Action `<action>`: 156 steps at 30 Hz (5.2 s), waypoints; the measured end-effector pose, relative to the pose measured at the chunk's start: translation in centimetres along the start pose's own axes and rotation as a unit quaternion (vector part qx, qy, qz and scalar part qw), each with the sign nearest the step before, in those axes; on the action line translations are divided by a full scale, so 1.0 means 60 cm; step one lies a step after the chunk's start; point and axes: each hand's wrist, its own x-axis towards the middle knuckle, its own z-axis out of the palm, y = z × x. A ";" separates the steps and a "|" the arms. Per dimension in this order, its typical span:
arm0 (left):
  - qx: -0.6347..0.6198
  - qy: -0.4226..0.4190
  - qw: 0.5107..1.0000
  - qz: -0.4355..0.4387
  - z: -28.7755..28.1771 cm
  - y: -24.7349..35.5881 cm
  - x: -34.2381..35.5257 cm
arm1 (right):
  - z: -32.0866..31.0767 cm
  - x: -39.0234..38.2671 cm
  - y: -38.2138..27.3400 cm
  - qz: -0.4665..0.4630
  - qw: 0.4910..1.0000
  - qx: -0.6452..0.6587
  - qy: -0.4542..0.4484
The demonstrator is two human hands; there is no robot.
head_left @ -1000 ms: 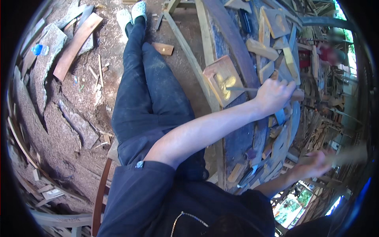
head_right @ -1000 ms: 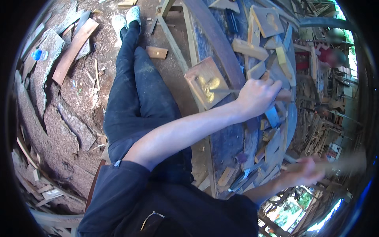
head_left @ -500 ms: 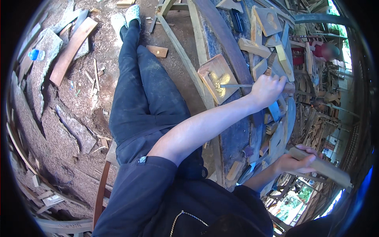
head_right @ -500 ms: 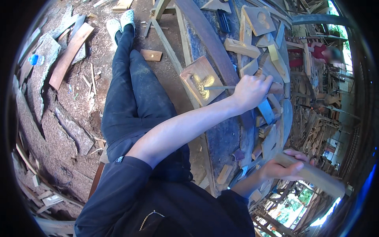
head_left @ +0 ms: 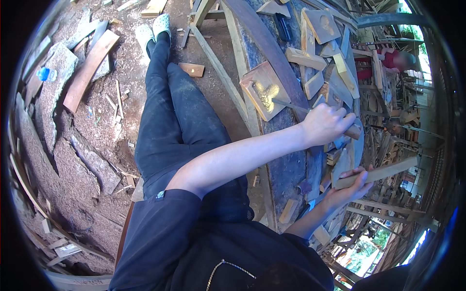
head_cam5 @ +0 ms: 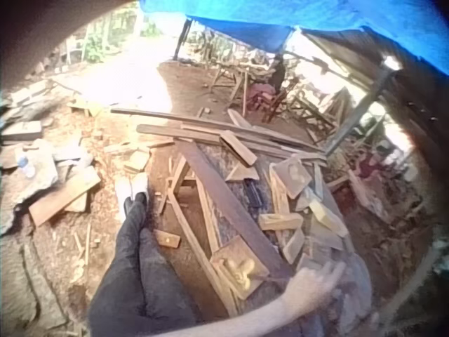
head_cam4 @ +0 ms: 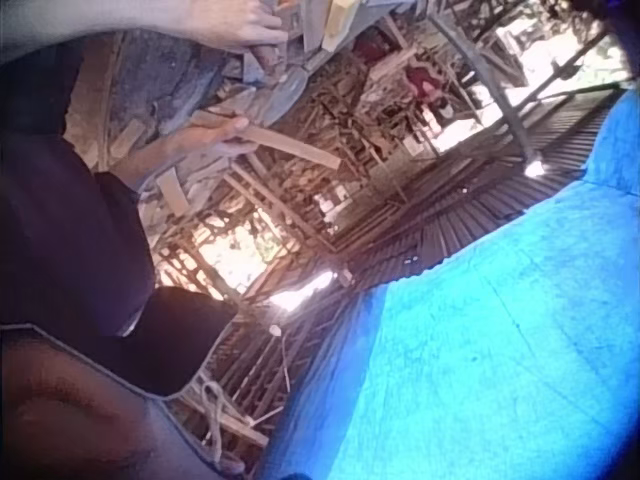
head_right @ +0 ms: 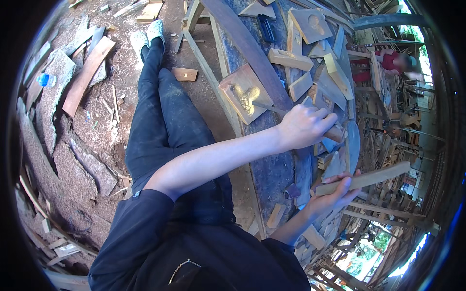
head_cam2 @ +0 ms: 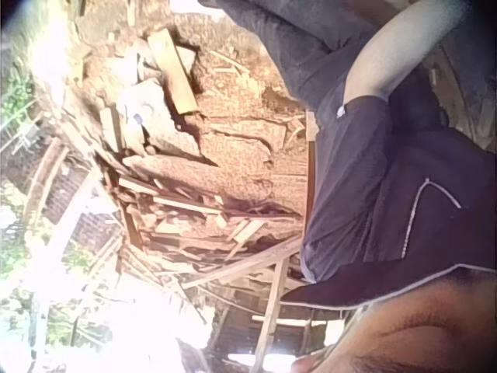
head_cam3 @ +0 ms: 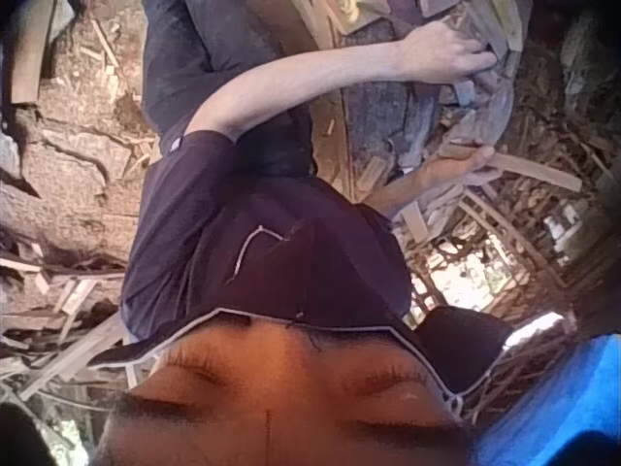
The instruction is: Carve a design into a small piece of wood using a chisel and a wooden mallet.
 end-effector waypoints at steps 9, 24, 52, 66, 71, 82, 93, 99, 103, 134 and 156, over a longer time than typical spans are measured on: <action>-0.034 0.045 0.997 -0.046 -0.042 0.009 0.022 | 0.018 -0.003 0.013 0.030 0.999 0.016 -0.039; -0.055 0.089 0.990 -0.097 -0.066 -0.011 0.033 | 0.008 0.081 -0.072 -0.137 0.984 0.117 -0.001; -0.073 0.061 0.991 -0.096 -0.070 -0.017 0.017 | -0.045 0.112 -0.052 -0.090 0.957 0.188 -0.204; -0.062 0.050 0.993 -0.093 -0.049 -0.022 0.022 | -0.046 0.092 -0.037 -0.013 0.932 -0.315 -0.179; -0.039 0.015 0.994 -0.105 -0.043 -0.026 0.027 | -0.036 0.120 -0.056 -0.036 0.979 0.083 -0.180; -0.038 0.038 0.994 -0.100 -0.033 -0.035 0.032 | 0.009 0.087 -0.063 -0.006 0.937 -0.245 -0.248; -0.021 0.028 0.993 -0.112 -0.011 -0.039 0.034 | -0.025 0.100 -0.054 -0.004 0.941 -0.201 -0.272; -0.004 -0.016 0.992 -0.122 -0.008 -0.042 0.038 | -0.030 0.137 -0.005 0.112 0.890 0.402 -0.185; 0.017 -0.007 0.993 -0.113 -0.005 -0.045 0.041 | -0.026 0.118 -0.014 -0.066 0.922 -0.283 -0.257; -0.289 0.230 0.895 -0.252 -0.241 -0.074 0.109 | 0.136 -0.126 0.094 0.178 0.955 -0.064 -0.227; -0.216 0.106 0.931 -0.276 -0.173 -0.061 0.055 | 0.164 -0.114 0.120 0.219 0.955 -0.003 -0.199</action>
